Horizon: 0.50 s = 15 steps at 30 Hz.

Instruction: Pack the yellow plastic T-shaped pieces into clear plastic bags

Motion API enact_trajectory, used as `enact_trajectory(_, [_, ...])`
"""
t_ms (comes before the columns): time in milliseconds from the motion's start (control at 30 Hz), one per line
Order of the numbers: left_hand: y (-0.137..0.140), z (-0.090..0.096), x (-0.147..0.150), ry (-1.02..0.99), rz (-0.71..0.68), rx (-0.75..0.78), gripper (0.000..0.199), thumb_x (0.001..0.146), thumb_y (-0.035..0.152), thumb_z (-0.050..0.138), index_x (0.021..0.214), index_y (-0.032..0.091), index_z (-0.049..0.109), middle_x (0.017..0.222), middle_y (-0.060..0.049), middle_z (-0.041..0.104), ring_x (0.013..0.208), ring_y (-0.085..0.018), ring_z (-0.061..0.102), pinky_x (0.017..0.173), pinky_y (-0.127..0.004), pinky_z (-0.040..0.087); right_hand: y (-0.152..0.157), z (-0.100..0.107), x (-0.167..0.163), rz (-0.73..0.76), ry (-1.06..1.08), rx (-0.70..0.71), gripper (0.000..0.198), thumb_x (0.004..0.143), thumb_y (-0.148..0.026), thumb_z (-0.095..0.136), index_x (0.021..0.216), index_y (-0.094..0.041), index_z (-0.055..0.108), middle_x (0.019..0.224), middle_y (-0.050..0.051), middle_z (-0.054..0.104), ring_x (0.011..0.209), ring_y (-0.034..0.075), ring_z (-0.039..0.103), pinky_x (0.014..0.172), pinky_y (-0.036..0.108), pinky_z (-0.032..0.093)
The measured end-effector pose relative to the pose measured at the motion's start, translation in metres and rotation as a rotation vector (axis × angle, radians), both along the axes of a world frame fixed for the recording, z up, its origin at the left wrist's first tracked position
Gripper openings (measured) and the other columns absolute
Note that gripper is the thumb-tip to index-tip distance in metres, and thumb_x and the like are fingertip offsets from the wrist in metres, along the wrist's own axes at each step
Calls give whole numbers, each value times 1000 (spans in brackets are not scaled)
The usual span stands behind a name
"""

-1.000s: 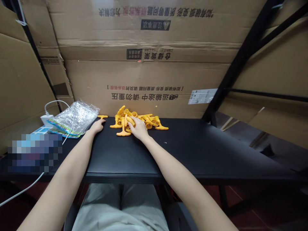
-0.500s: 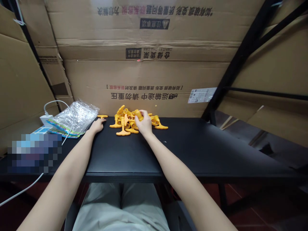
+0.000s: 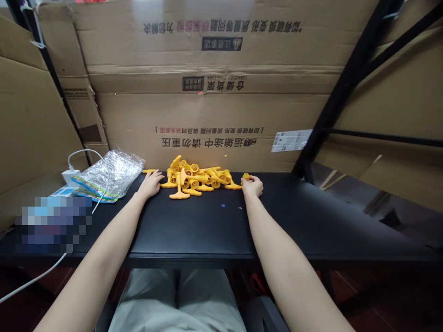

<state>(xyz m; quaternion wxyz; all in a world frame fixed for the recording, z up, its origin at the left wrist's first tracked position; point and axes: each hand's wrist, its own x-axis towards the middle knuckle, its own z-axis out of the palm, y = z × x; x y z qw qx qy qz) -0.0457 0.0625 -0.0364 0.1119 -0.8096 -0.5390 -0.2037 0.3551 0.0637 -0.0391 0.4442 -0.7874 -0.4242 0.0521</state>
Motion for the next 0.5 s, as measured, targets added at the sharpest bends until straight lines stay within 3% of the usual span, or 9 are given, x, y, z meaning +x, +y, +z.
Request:
enact_trajectory(100, [0,-2,2,-13,-22,-6,48,75,4,40,116,17,62,132,-9,54,133,-22,37,110,-43,28,8,1,5,-75,149,-11,29,73,-27,60,101,-20,63,103,9,68,103,25,59,89,37,42])
enact_trajectory(300, [1,-3,1,-55,6,-22,52,73,4,41,118,20,62,132,-8,54,133,-22,37,110,-45,29,26,5,16,-12,88,-105,23,69,-26,64,91,-21,68,106,8,69,106,26,58,94,41,36])
enact_trajectory(500, [1,-3,1,-52,5,-16,48,75,5,39,116,15,62,131,-10,55,132,-23,38,109,-42,31,40,2,20,99,-56,-185,21,77,-30,55,88,-22,71,105,8,68,106,26,57,94,43,35])
